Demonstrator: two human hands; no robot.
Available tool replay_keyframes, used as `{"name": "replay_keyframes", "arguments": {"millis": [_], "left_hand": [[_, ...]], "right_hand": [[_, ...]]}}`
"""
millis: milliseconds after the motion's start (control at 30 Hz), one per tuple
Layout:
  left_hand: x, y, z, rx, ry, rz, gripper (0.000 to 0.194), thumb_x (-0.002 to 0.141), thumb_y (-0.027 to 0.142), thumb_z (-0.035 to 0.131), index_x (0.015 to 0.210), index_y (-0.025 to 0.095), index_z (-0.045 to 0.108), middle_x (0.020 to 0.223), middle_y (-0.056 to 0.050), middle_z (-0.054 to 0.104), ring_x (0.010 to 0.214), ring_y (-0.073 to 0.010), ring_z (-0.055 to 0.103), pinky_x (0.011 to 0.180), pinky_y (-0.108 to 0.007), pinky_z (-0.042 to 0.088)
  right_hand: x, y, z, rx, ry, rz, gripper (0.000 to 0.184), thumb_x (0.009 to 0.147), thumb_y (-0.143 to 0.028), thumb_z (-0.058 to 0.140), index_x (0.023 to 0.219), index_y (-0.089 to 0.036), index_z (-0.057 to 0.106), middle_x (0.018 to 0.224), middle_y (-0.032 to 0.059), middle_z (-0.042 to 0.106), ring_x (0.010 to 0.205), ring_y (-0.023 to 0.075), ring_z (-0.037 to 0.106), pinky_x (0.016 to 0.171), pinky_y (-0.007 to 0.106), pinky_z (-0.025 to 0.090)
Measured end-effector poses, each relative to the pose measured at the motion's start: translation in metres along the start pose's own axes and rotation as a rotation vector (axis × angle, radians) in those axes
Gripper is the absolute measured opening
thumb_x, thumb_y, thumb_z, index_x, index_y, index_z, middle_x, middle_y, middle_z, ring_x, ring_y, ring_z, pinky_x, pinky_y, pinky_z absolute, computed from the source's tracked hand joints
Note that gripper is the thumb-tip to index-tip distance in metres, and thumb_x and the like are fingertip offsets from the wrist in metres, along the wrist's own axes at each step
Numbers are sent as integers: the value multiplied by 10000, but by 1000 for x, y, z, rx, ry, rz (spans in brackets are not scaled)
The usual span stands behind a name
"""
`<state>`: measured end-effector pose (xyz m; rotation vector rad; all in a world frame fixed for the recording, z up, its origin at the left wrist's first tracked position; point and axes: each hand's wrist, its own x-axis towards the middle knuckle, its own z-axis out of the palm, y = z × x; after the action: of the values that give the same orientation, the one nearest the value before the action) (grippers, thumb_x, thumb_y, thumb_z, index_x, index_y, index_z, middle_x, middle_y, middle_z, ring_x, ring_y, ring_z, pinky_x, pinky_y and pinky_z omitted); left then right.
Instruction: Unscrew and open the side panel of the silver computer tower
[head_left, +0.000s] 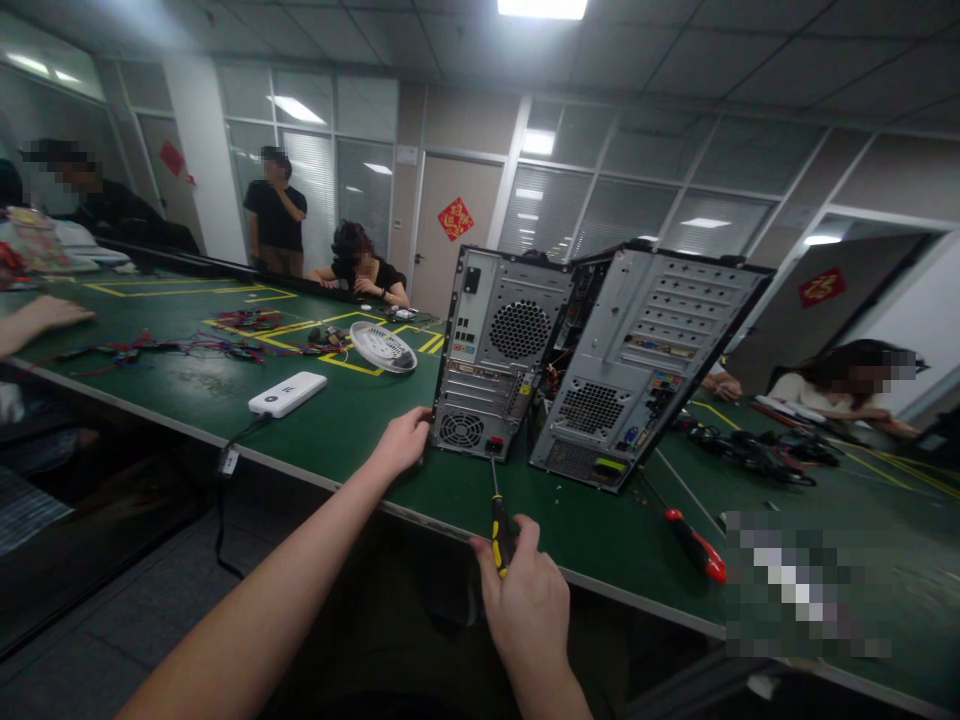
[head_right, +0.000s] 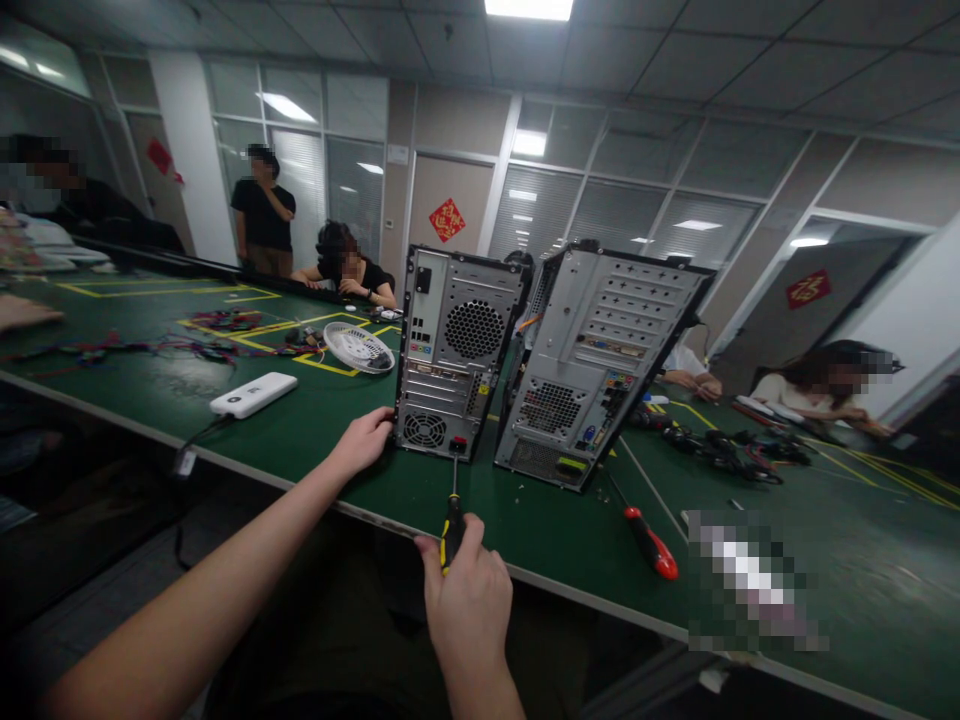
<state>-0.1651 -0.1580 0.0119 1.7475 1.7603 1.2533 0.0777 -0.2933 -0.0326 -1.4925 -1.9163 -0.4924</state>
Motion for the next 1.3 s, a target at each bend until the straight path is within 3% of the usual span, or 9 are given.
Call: {"name": "replay_keyframes", "arguments": {"millis": [233, 533, 867, 1100, 1200, 1300], "left_hand": [[0, 0, 0, 15, -6, 7, 443, 960, 215, 423, 1282, 190, 726, 1330, -82, 753, 1254, -242, 684, 1095, -328, 505], [1, -4, 1, 4, 8, 14, 435, 956, 219, 431, 1265, 191, 736, 1280, -86, 772, 1193, -244, 713, 1075, -333, 528], [1, -4, 0, -8, -15, -1, 438, 963, 227, 422, 1281, 197, 722, 1199, -77, 796, 1070, -229, 750, 1041, -327, 546], [2, -5, 1, 3, -7, 11, 445, 958, 224, 421, 1286, 183, 718, 1346, -88, 744, 1267, -251, 676, 1096, -331, 507], [2, -4, 1, 13, -11, 15, 451, 961, 214, 417, 1299, 180, 714, 1341, -85, 747, 1255, -243, 681, 1092, -323, 507], [2, -2, 0, 24, -9, 10, 445, 963, 210, 422, 1293, 177, 719, 1328, -86, 754, 1244, -238, 685, 1087, -314, 509]], "right_hand": [[2, 0, -1, -26, 61, 41, 438, 1117, -576, 293, 1020, -210, 514, 601, 22, 646, 525, 230, 661, 528, 310, 337], [4, 5, 0, 66, 122, 1, 404, 1121, -528, 343, 1007, -210, 565, 707, 36, 666, 588, 211, 630, 583, 319, 381], [-1, 3, -1, 55, 63, -42, 302, 1115, -335, 405, 1167, -189, 665, 877, 61, 631, 707, 210, 631, 651, 320, 435], [-3, 4, 0, -6, 29, -60, 373, 1123, -373, 402, 1295, -193, 680, 794, 51, 707, 611, 199, 671, 586, 314, 417], [-4, 3, 2, -25, 0, -57, 379, 1122, -381, 405, 1321, -182, 659, 694, 30, 723, 537, 201, 675, 538, 309, 384], [-2, 2, 2, -12, -30, -44, 404, 1116, -459, 420, 1298, -176, 643, 719, 47, 754, 560, 214, 702, 540, 305, 382]]}}
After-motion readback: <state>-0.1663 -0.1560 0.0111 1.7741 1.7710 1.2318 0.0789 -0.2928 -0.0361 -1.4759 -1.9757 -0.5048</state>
